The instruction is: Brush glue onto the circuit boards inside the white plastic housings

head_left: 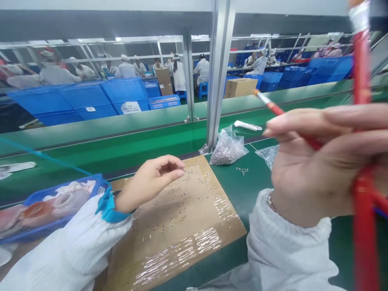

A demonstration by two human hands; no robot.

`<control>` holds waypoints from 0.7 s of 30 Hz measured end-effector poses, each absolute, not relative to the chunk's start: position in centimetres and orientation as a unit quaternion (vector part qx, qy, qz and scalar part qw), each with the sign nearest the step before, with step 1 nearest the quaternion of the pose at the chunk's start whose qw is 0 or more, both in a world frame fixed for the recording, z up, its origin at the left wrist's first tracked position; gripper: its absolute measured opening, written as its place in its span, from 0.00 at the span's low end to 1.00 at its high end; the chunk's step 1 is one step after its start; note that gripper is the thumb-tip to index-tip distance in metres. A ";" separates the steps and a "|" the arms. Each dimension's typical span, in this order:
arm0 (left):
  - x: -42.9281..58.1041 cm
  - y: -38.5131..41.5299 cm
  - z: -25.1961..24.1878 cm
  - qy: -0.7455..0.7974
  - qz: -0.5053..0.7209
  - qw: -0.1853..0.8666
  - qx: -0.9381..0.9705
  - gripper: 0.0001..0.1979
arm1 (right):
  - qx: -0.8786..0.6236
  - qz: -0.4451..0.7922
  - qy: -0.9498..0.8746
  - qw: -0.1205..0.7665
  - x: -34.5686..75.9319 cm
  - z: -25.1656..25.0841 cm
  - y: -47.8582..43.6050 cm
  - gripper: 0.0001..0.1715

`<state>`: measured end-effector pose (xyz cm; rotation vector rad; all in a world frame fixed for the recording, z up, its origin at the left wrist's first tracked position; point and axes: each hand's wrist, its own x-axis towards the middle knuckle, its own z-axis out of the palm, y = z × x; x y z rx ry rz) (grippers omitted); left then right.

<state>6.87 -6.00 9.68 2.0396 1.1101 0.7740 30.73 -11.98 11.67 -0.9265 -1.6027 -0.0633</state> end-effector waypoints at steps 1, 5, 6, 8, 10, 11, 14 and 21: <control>6.7 -6.8 9.8 0.428 0.306 0.339 0.780 0.10 | -0.359 -0.047 -0.657 0.661 29.7 11.9 -12.1 0.27; 6.0 -9.3 10.5 0.443 0.324 0.295 0.782 0.09 | -0.271 0.006 -0.753 0.600 28.0 12.5 -12.4 0.09; 5.8 -9.8 10.7 0.445 0.326 0.277 0.787 0.09 | -0.256 0.017 -0.791 0.555 27.7 12.4 -12.4 0.09; 5.3 -10.8 11.1 0.445 0.332 0.240 0.796 0.09 | -0.230 0.018 -0.829 0.509 27.1 12.1 -12.1 0.09; 4.9 -11.6 11.3 0.435 0.346 0.208 0.805 0.07 | -0.218 0.014 -0.844 0.490 26.3 11.6 -11.9 0.08; 4.7 -11.9 11.4 0.427 0.357 0.191 0.809 0.06 | -0.214 0.012 -0.852 0.478 25.9 11.3 -11.9 0.08; 4.3 -12.8 11.5 0.388 0.400 0.141 0.818 0.03 | -0.210 0.005 -0.864 0.457 24.8 10.9 -12.0 0.06; 4.0 -13.3 11.7 0.367 0.433 0.127 0.813 0.04 | -0.217 0.038 -0.865 0.451 24.0 10.6 -12.4 0.04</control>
